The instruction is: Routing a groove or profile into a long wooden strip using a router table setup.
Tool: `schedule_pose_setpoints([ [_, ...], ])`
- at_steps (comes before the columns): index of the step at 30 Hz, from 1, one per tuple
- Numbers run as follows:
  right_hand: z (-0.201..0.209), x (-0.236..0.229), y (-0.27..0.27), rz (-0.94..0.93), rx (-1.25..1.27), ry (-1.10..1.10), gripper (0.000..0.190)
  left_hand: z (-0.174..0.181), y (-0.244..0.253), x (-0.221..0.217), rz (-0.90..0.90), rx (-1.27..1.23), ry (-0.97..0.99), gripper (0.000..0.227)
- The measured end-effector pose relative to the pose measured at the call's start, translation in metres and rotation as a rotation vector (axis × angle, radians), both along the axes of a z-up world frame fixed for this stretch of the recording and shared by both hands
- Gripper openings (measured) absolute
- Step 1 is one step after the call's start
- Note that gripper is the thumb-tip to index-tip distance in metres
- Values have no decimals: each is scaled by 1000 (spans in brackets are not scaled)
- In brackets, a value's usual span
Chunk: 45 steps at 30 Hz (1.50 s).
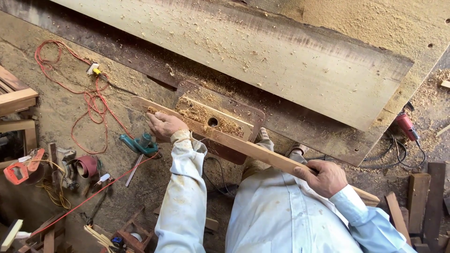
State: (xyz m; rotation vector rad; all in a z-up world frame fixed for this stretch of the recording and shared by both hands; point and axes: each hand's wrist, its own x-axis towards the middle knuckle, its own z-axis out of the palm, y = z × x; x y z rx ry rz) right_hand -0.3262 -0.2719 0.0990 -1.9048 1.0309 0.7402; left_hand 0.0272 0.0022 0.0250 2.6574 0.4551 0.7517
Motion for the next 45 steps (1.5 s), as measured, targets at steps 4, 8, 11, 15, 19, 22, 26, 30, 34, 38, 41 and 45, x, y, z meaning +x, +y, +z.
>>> schedule_pose_setpoints([
  [4, -1, 10, 5, -3, -2, -23, 42, -5, 7, 9, 73, 13, 77, 38],
  [8, -5, 16, 10, 13, -17, -21, 43, -17, 20, 22, 162, 8, 183, 41],
  [11, -4, 22, 15, 14, -26, -14, 42, 11, 8, 21, 85, 10, 132, 39],
  [15, -9, 26, 18, 2, -27, -22, 42, -21, 35, 37, 103, -5, 153, 41],
  [19, -28, 21, 25, 6, -14, -37, 44, -33, 49, 48, 88, 23, 110, 39],
  [22, -23, 32, 27, -1, -11, -46, 43, -34, 52, 55, 76, 16, 95, 38],
  [26, -25, 38, 31, -5, -9, -65, 43, -56, 69, 70, 101, 19, 104, 38],
  [30, -20, 53, 31, 9, -5, -70, 45, -31, 57, 73, 96, 3, 78, 37],
  [34, -15, 66, 35, 28, 0, -63, 47, -27, 60, 81, 95, -7, 88, 37],
  [38, -9, 80, 39, 28, 13, -65, 50, -38, 73, 94, 135, -5, 126, 38],
  [41, 0, 95, 44, 49, 6, -61, 47, -51, 86, 108, 142, -7, 130, 38],
  [45, 2, 101, 48, 24, 14, -45, 48, -48, 85, 114, 179, -35, 152, 39],
])
